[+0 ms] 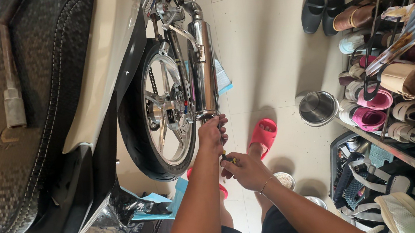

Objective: The person is repairing a motorcycle by tightening bolts and adjusting parts near the front wheel and handlebar area using a screwdriver and their hands.

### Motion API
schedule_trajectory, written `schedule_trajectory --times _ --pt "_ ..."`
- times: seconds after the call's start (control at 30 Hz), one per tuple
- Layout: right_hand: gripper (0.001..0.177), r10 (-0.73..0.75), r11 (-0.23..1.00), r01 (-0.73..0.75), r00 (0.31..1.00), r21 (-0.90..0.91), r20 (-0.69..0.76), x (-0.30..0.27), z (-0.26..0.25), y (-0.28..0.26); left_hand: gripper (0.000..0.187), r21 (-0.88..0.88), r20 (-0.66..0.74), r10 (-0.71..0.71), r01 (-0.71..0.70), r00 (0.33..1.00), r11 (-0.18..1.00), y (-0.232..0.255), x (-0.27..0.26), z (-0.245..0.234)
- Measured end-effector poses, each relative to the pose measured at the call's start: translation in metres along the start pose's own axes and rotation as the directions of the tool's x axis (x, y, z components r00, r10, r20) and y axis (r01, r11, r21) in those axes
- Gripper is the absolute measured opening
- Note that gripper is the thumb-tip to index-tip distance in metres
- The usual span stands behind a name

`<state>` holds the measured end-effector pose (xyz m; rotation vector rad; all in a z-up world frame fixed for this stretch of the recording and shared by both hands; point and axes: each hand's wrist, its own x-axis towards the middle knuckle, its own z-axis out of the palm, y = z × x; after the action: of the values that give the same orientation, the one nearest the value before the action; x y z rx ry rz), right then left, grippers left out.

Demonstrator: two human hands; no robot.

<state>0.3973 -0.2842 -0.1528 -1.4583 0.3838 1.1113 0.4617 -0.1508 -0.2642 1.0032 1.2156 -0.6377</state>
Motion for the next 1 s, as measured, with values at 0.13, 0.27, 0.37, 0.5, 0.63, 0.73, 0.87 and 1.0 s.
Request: schedule_trajectory --times 0.13,0.27,0.37,0.5,0.63,0.73,0.87,1.0 --pt "0.037 0.02 0.999 -0.02 1.0 -0.044 -0.011 -0.001 -0.002 -0.001 0.026 -0.05 0.029 0.011 -0.01 1.0 0.999 -0.002 0.001 -0.002" --pt "0.036 0.005 0.999 -0.005 1.0 -0.037 -0.01 -0.001 -0.002 -0.003 0.027 -0.066 0.039 0.014 -0.011 0.999 0.998 -0.002 0.002 -0.003" --pt "0.036 0.019 0.998 -0.02 1.0 -0.063 -0.021 0.0 -0.003 -0.002 0.026 -0.064 0.038 0.011 -0.008 0.999 0.998 -0.003 0.002 -0.003" --pt "0.034 0.015 0.998 -0.016 1.0 -0.053 -0.021 0.004 -0.003 0.007 0.027 -0.085 0.052 0.023 -0.018 0.998 0.996 -0.004 0.001 -0.003" --pt "0.032 -0.028 0.999 0.029 0.999 0.036 -0.023 0.011 -0.002 0.023 0.026 -0.116 0.047 0.012 -0.006 0.999 0.993 -0.004 -0.004 -0.001" --pt "0.031 -0.045 0.997 0.047 0.999 0.067 -0.026 0.014 -0.003 0.038 0.027 -0.13 0.025 -0.012 0.015 1.0 0.991 -0.002 -0.01 0.001" --pt "0.029 -0.014 0.999 0.014 1.0 0.05 -0.005 0.011 -0.005 0.055 0.027 -0.135 0.003 -0.014 0.014 1.0 0.991 -0.003 -0.025 0.002" --pt "0.027 -0.022 0.989 0.022 1.0 0.143 -0.006 -0.005 -0.015 0.068 0.027 -0.054 0.002 0.062 -0.062 0.998 0.997 -0.01 -0.044 0.009"
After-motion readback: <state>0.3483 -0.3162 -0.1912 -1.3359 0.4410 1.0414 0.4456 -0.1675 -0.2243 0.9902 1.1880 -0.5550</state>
